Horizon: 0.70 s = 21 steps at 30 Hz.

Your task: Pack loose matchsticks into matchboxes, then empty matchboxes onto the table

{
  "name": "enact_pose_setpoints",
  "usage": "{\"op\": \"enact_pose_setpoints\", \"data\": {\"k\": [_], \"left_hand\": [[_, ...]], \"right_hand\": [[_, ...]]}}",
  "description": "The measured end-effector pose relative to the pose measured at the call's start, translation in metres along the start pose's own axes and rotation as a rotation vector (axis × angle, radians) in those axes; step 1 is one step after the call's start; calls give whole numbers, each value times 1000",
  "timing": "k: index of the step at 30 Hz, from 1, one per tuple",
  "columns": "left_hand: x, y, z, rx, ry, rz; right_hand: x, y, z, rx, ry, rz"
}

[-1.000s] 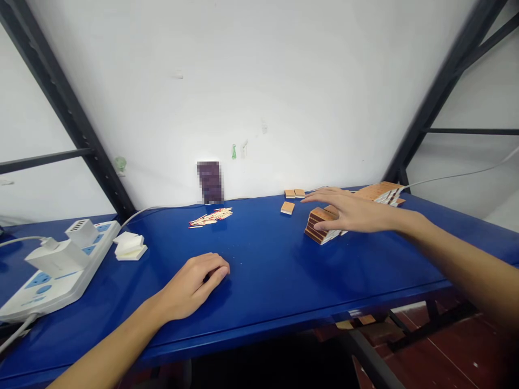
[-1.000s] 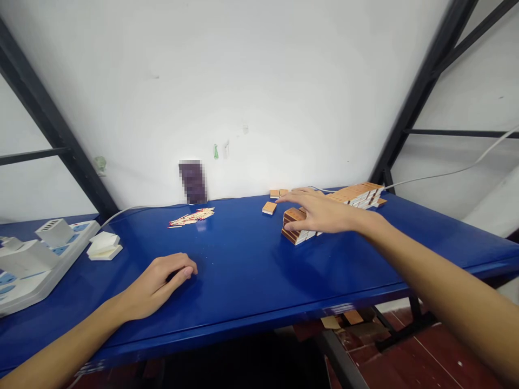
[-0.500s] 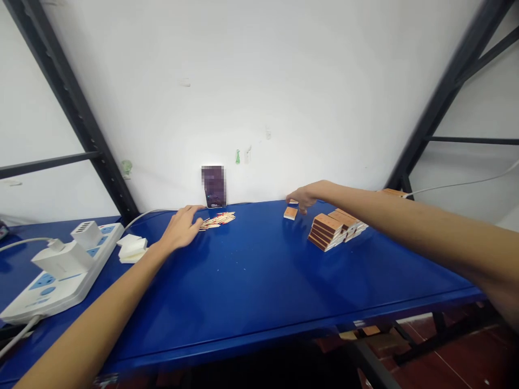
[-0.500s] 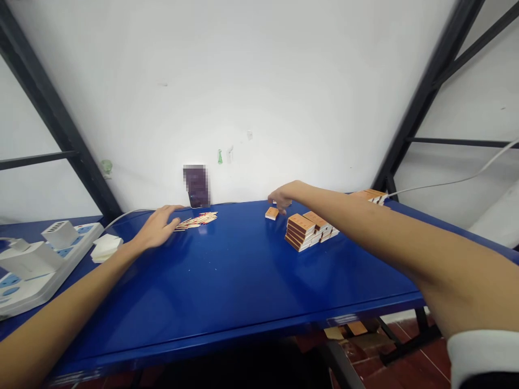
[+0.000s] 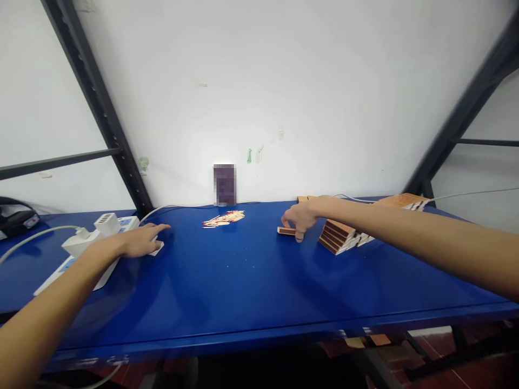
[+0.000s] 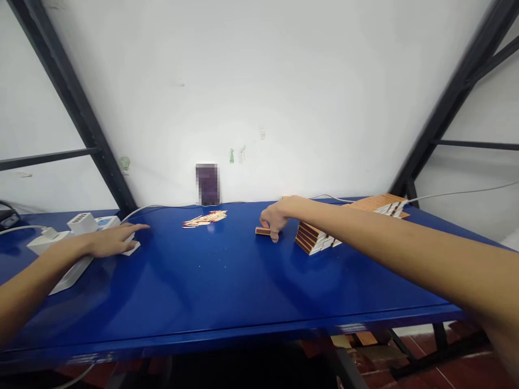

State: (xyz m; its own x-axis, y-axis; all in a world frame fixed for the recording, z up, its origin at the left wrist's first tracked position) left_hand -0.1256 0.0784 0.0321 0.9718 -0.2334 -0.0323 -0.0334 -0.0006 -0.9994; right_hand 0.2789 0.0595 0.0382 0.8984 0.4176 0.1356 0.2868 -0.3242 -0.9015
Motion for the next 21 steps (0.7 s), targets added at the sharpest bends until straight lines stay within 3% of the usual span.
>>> {"op": "enact_pose_setpoints", "data": {"k": [2,5,9,11,14,17,19,21], "left_hand": [[2,8,-6,-78,40,-35],[9,4,-12,-51,60,-64],[16,-20,-23,44,34,-86],[30,-35,-32,128,35,-133],[83,-43,-52,207,178,-267],[161,-25,-74,199,399,-342],[203,-8,-83,181,454,-324],[226,0,-85,207,467,-282]], "right_hand": [[-9,-1,-3,6,-50,25],[-15,0,-2,50,-85,65],[-1,-3,-3,18,71,-3],[2,-15,-7,34,74,-4],[-15,-48,-15,284,-126,96],[-43,-70,-16,656,-257,143],[-65,-60,0,695,-296,151],[-83,-42,23,671,-333,148]]}}
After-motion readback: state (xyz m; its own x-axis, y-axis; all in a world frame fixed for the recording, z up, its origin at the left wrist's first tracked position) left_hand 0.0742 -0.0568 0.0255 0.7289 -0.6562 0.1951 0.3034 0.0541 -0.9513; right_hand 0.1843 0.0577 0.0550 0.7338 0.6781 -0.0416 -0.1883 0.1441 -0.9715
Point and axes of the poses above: each hand's wrist, its own z-axis towards the middle knuckle, its own y-axis out of the palm, x = y × z, the point moved 6 cm from there along z, towards the middle knuckle, and after that the axes turned 4 degrees about -y, right-handed, at the moved point
